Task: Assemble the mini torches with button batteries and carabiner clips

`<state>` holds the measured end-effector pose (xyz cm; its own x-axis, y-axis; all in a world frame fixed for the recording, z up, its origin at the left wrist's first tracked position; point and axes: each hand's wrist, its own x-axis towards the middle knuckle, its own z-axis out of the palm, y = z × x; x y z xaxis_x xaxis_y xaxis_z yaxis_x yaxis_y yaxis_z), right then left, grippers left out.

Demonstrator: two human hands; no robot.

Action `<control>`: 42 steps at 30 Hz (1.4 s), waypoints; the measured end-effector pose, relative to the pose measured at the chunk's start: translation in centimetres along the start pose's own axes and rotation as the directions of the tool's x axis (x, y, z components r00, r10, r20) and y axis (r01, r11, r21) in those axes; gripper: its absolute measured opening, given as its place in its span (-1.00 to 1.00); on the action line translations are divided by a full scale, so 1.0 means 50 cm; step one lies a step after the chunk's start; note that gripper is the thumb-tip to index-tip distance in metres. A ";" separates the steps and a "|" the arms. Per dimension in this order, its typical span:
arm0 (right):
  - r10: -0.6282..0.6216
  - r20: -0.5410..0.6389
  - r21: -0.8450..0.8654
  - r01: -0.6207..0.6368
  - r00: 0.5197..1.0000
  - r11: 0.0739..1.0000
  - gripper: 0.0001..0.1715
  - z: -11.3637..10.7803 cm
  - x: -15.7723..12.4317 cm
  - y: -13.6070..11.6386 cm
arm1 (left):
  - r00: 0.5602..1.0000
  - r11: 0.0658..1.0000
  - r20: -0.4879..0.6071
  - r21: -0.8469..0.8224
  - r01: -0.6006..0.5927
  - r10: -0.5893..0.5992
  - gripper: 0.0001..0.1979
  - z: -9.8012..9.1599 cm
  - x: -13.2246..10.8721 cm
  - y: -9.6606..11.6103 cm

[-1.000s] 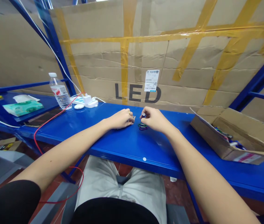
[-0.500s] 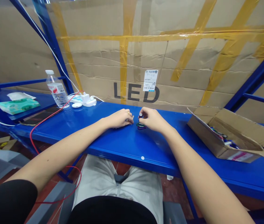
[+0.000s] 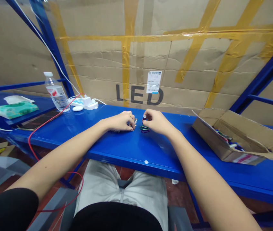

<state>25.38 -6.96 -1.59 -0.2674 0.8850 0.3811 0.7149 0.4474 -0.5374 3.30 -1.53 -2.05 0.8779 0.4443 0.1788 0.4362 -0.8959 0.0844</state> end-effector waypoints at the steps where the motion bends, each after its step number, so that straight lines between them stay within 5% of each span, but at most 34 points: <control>1: 0.000 0.002 0.000 0.000 1.000 1.000 -0.85 0.000 0.000 0.000 | 1.000 0.999 0.007 -0.027 0.018 -0.018 -0.87 -0.005 -0.002 -0.001; 5: -0.009 0.011 0.000 0.009 1.000 1.000 -0.84 0.000 0.001 0.002 | 0.998 0.995 -0.001 -0.078 0.058 -0.058 -0.78 -0.016 -0.008 -0.002; 17: -0.049 0.076 0.058 0.045 0.996 0.997 -0.84 0.007 0.000 -0.001 | 0.995 0.977 0.038 -0.188 0.102 -0.097 -0.95 -0.003 0.001 0.006; 21: -0.057 0.058 0.033 0.055 0.997 0.998 -0.82 0.008 -0.001 -0.005 | 0.977 0.937 -0.164 -0.342 0.073 -0.136 -0.95 -0.012 -0.003 0.006; 26: -0.068 -0.003 -0.007 0.068 0.998 0.998 -0.80 0.006 -0.005 -0.015 | 0.876 0.917 -0.468 -0.390 -0.085 -0.118 -0.95 -0.023 -0.004 0.025; 42: -0.177 -0.010 -0.029 0.177 0.984 0.984 -0.89 0.012 -0.007 -0.018 | 0.817 0.936 -0.569 -0.230 -0.268 0.094 -0.91 -0.002 0.011 0.036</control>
<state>24.44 -7.58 -1.68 -0.3833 0.7903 0.4780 0.6744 0.5931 -0.4398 4.52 -2.90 -1.70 0.6461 0.2763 0.7115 0.1273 -0.9581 0.2564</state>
